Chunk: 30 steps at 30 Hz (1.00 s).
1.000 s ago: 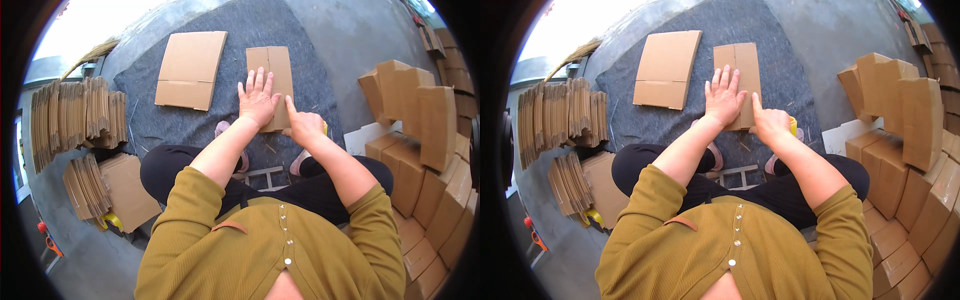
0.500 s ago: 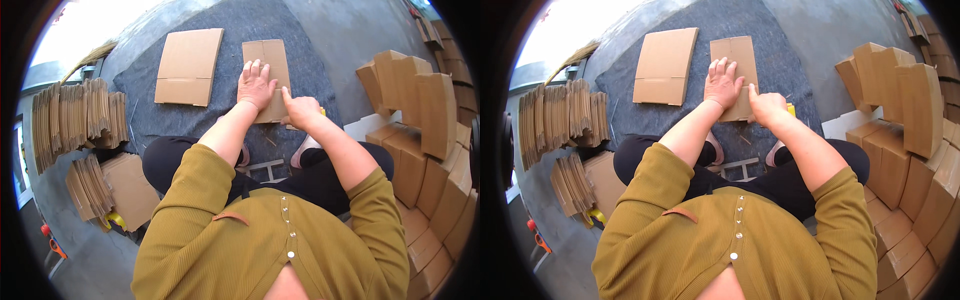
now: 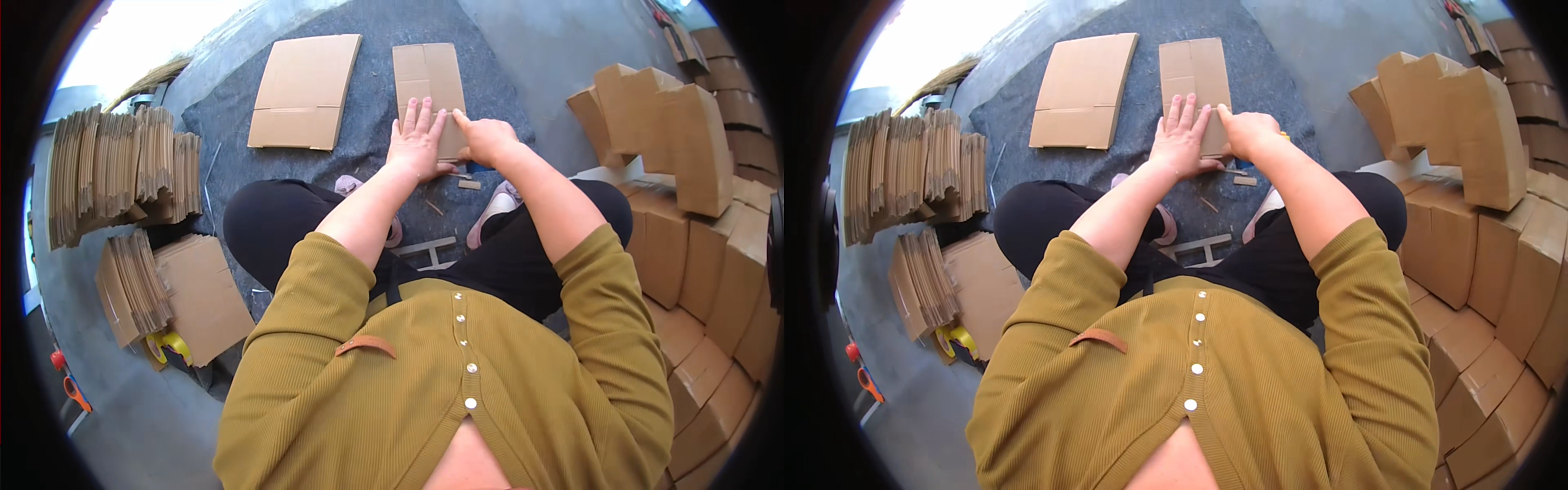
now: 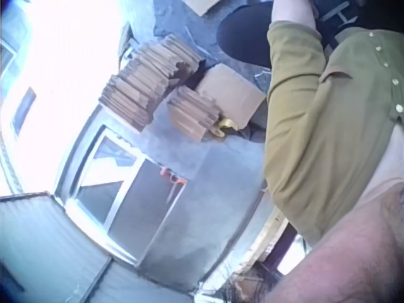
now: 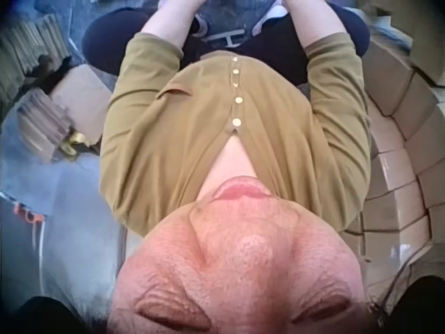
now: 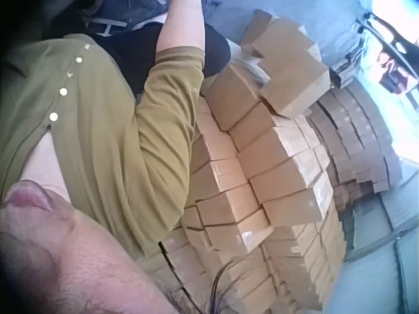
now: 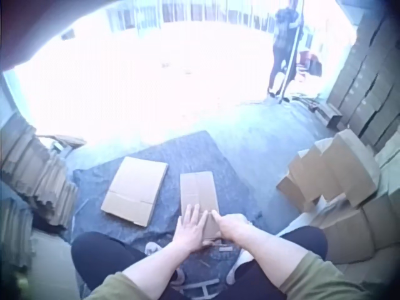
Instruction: The person assembles cardboard boxes by unfolding flat cardboard sheets, folding the bottom flaps, sealing the seams with a tape dispenser, and stacking the completed boxes.
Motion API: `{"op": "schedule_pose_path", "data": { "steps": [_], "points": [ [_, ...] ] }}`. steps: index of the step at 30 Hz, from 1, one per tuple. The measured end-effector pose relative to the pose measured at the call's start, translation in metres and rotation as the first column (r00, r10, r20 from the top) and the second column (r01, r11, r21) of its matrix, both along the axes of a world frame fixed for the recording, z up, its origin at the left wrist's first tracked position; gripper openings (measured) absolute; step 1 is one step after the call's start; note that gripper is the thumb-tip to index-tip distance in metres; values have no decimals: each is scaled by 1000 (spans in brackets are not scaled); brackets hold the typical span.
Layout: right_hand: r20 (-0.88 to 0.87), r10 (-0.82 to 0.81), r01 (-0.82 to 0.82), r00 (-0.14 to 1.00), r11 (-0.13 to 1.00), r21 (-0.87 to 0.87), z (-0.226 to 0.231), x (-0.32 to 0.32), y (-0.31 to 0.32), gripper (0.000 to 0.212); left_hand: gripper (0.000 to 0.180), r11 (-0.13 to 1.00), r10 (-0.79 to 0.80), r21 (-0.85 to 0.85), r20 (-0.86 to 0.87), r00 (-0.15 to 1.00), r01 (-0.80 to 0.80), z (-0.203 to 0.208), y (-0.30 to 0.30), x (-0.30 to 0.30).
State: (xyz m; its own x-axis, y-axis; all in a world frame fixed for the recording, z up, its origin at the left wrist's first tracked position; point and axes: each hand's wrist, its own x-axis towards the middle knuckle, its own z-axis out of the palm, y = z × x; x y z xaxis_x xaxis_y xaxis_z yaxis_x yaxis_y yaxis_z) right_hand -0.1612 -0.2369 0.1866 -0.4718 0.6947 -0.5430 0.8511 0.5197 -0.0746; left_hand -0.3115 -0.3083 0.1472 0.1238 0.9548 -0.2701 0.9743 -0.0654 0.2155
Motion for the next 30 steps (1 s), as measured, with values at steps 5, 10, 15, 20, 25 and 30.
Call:
{"op": "schedule_pose_path", "data": {
  "steps": [5, 10, 15, 20, 25, 30],
  "points": [
    [136, 94, -89, 986, 995, -40, 34, -10, 51, 46, 119, 1000, 3, 0, 37, 999, -3, -2, -3, -3],
    [221, -26, 15, 975, 998, 53, 51, -24, 130, 59, 116, 999, -6, 32, 78, 997, 4, -3, -6, -3],
    [7, -8, 7, 1000, 999, 46, 21, -44, 183, 67, 110, 1000, -15, 26, 98, 995, 13, 1, -4, -4],
    [-128, 33, -51, 991, 988, -148, -4, -61, 196, 60, 108, 999, -15, 32, 106, 994, 12, -3, -1, -9],
    [-132, 24, -44, 991, 987, -152, -11, -47, 192, 59, 106, 997, -77, 12, 119, 990, 76, -2, -1, -14],
    [-139, -17, 3, 990, 995, -105, -3, -52, 181, 55, 107, 997, -82, 15, 107, 991, 80, -4, 0, -16]
  ]
}}
